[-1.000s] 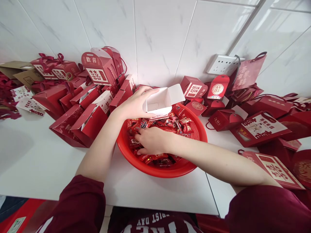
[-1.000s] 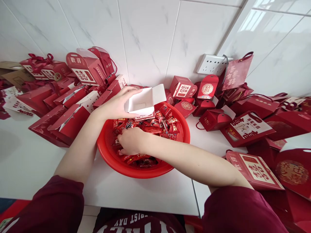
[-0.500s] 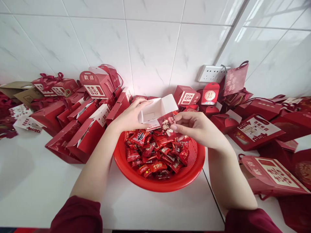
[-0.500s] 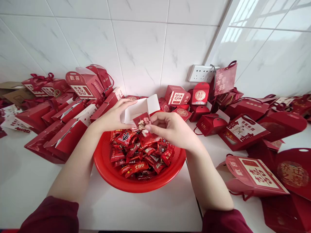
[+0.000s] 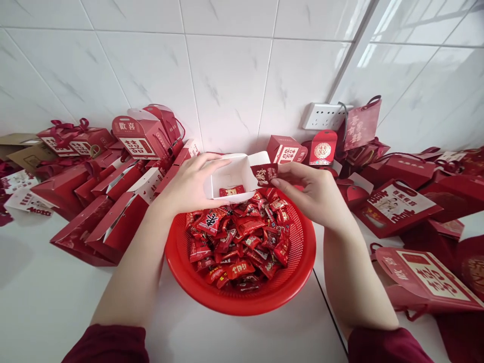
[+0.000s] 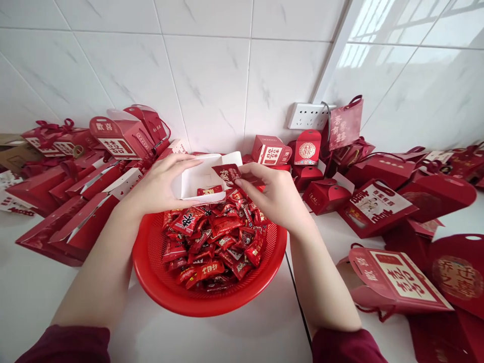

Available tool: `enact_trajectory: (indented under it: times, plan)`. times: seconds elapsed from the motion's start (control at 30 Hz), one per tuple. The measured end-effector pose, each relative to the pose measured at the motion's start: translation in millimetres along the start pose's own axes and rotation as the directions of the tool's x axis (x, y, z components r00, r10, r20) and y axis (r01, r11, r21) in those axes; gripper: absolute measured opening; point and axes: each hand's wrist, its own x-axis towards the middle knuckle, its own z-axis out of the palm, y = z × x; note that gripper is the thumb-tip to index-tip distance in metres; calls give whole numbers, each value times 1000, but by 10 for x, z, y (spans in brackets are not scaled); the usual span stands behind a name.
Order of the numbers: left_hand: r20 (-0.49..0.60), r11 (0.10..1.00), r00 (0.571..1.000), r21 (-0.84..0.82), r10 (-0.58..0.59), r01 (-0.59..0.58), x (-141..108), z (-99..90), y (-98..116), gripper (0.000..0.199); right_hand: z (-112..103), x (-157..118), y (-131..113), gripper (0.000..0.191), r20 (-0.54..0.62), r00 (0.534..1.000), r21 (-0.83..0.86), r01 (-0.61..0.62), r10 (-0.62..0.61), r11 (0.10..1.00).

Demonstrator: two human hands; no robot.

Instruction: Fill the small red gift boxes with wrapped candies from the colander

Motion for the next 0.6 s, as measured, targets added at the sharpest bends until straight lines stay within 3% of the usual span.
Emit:
enact_trajectory:
  times: [0.13, 0.23, 0.3, 0.4, 0.47, 0.6]
  plan:
    - [-30, 997, 1000, 73, 3, -1, -65, -210, 176, 81, -6, -23, -108, 19, -115, 985, -205, 99, -124, 974]
    - [51, 998, 998, 41, -47, 45, -129, -348, 335, 86, -42, -45, -193, 23, -141, 972, -256, 145, -185, 956]
    - [179, 999, 983, -17, -45, 49, -156, -384, 414, 94, -82, -68, -234, 23, -49, 974, -250, 201, -220, 947]
    - [343, 997, 939, -68, -19, 45, -174, -351, 496, 100, -154, -123, -283, 17, 242, 937, -174, 297, -252, 939]
    - [376, 997, 927, -66, -13, 41, -187, -305, 561, 98, -187, -181, -326, 12, 407, 885, -165, 313, -225, 935]
    - [413, 994, 910, -112, 36, 11, -234, -251, 742, 98, -137, -343, -438, 10, 516, 844, -289, 331, -145, 898]
